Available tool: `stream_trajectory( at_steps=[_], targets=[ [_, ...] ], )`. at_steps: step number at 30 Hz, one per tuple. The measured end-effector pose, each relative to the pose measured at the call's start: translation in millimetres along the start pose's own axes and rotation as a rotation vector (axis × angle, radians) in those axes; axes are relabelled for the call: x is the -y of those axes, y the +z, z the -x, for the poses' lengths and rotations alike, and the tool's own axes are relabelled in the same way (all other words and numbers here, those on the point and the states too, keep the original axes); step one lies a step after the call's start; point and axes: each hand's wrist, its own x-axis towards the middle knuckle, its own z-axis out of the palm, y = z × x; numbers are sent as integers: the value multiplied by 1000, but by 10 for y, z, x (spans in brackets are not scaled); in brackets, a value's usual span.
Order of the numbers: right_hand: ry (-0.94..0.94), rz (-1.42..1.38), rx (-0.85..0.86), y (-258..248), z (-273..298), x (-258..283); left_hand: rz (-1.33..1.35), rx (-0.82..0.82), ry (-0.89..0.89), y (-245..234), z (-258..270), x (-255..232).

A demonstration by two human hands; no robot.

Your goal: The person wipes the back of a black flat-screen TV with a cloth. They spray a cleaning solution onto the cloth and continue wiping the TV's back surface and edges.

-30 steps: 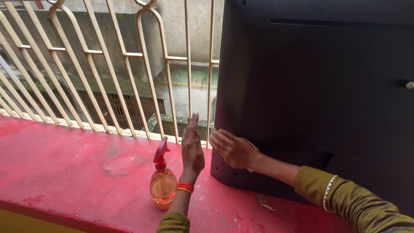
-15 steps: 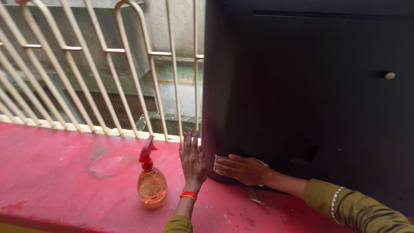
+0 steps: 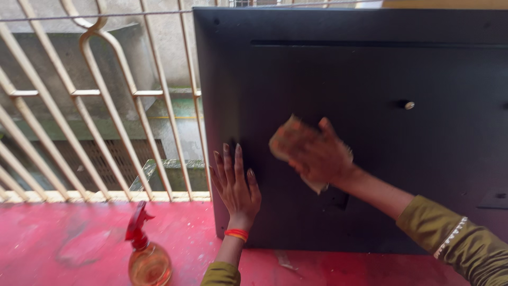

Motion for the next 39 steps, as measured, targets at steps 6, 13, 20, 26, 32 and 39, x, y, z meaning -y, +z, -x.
stream_trajectory(
  at_steps=[6, 13, 20, 26, 32, 39],
  targets=[
    [166, 153, -30, -243, -350, -686, -15, -113, 149, 14, -870, -478],
    [88, 201, 60, -213, -230, -608, 77, -104, 327, 152, -1806, -814],
    [-192, -16, 124, -128, 124, -107, -70, -25, 357, 278, -1757, -705],
    [-86, -104, 34, -164, -6, -141, 89, 3, 349, 263, -1685, -604],
    [127, -33, -54, -266, -767, -486, 301, -39, 374, 350, -1666, -498],
    [338, -29, -121, -329, -1497, -679, 232, -99, 383, 398, -1653, -449]
  ],
)
